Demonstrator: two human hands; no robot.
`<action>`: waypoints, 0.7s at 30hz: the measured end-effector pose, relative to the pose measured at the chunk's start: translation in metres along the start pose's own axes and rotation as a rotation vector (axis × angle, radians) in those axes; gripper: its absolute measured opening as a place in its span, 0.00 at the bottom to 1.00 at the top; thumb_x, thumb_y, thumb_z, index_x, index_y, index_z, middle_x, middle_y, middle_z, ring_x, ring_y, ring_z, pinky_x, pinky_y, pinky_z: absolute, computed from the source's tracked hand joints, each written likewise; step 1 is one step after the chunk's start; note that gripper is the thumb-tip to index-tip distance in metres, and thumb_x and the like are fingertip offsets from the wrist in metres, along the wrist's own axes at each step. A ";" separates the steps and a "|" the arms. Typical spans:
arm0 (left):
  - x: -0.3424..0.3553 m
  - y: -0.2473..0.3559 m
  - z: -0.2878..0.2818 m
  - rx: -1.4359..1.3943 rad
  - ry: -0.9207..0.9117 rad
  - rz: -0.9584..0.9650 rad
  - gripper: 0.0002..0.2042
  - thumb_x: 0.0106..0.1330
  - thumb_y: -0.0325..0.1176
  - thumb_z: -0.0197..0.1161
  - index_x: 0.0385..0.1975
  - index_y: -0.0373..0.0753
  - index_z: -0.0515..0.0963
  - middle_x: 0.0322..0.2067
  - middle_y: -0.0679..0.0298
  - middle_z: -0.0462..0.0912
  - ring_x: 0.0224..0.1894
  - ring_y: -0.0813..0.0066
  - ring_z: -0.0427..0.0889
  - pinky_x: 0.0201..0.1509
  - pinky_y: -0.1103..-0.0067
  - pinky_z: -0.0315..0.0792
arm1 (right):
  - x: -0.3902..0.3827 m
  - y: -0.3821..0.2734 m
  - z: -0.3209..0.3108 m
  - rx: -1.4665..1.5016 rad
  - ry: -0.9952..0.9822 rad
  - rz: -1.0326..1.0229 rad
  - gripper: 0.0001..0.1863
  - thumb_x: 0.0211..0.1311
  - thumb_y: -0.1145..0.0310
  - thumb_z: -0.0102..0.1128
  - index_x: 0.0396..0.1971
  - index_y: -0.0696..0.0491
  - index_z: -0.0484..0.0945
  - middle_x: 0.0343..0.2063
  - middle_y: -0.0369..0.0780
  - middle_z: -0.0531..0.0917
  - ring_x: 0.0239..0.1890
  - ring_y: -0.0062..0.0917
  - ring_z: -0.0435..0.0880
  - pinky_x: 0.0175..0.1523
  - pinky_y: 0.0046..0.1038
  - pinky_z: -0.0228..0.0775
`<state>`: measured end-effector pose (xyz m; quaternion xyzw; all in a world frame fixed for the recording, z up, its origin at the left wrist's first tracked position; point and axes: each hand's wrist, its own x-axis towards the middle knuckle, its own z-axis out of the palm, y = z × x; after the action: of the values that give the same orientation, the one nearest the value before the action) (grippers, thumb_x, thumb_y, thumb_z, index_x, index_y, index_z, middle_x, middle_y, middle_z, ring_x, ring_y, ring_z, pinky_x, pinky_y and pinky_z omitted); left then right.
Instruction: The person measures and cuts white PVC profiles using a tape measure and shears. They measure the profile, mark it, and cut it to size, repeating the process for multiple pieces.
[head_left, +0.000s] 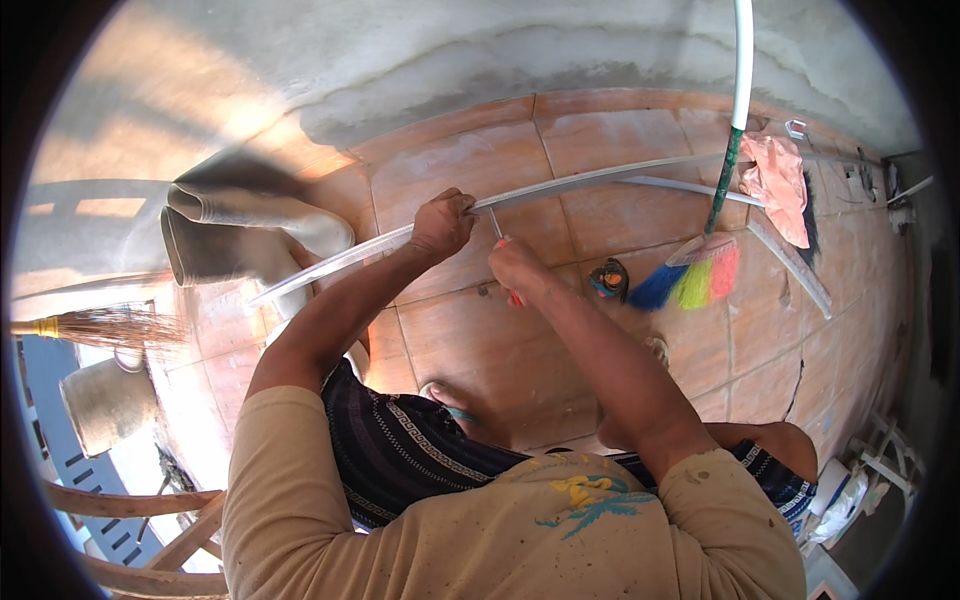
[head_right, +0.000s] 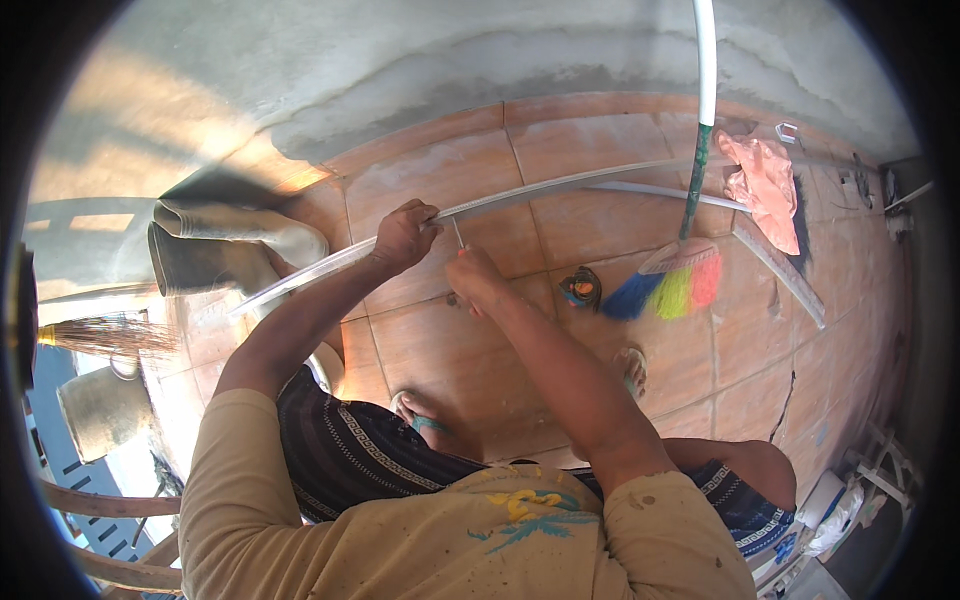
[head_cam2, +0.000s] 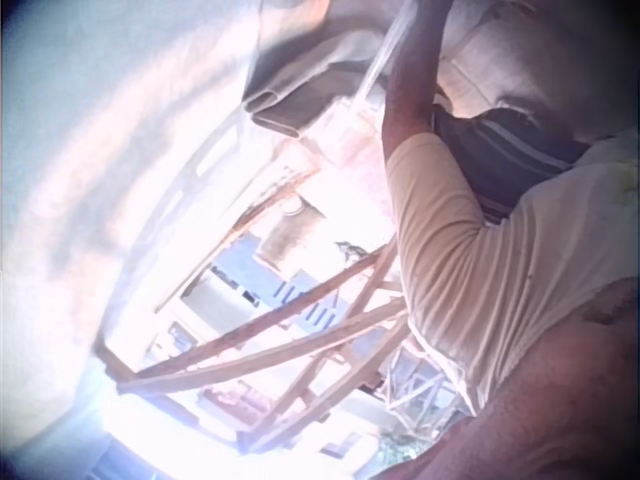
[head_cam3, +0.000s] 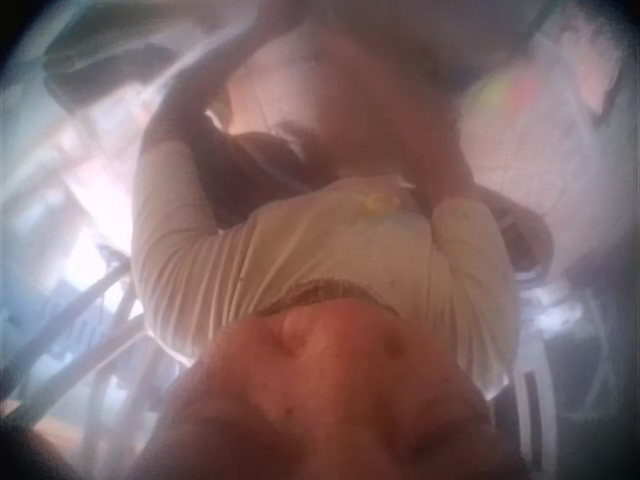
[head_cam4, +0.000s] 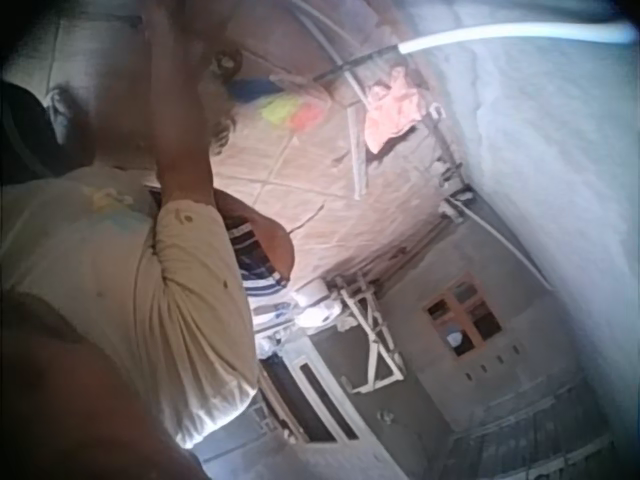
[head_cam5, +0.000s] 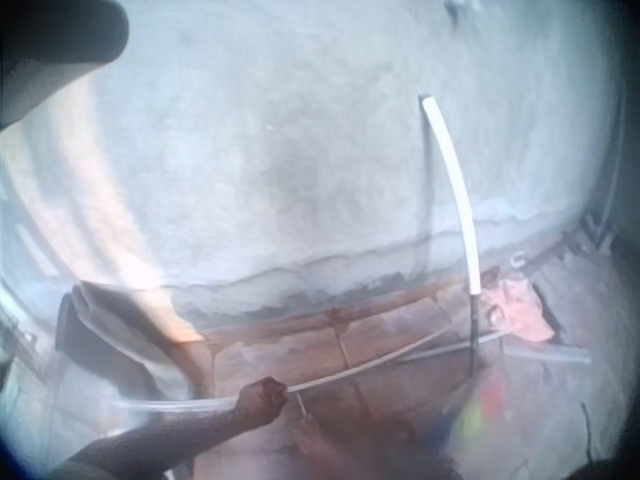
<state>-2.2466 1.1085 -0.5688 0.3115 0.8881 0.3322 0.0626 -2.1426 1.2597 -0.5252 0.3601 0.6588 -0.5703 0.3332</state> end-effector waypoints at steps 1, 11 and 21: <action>0.001 0.001 0.000 0.003 -0.011 -0.004 0.09 0.62 0.33 0.69 0.40 0.41 0.85 0.39 0.57 0.83 0.43 0.52 0.85 0.47 0.62 0.80 | 0.001 0.000 0.000 -0.001 -0.012 0.007 0.29 0.65 0.68 0.49 0.67 0.53 0.68 0.40 0.45 0.79 0.35 0.34 0.76 0.32 0.46 0.69; -0.001 -0.002 0.006 0.279 -0.330 -0.166 0.16 0.69 0.38 0.62 0.51 0.39 0.72 0.44 0.52 0.85 0.49 0.47 0.85 0.52 0.57 0.79 | 0.024 0.015 -0.002 0.008 -0.035 -0.003 0.24 0.65 0.69 0.49 0.62 0.51 0.71 0.32 0.43 0.77 0.25 0.30 0.74 0.25 0.44 0.67; 0.012 -0.005 -0.005 0.416 -0.448 -0.131 0.15 0.70 0.41 0.59 0.49 0.39 0.72 0.41 0.49 0.88 0.46 0.48 0.88 0.51 0.58 0.80 | 0.012 0.015 0.002 -0.050 0.014 -0.113 0.18 0.68 0.68 0.48 0.56 0.53 0.73 0.33 0.45 0.80 0.26 0.33 0.78 0.21 0.42 0.68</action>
<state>-2.2603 1.1096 -0.5665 0.3251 0.9193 0.0615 0.2130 -2.1362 1.2606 -0.5433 0.3178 0.6946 -0.5689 0.3048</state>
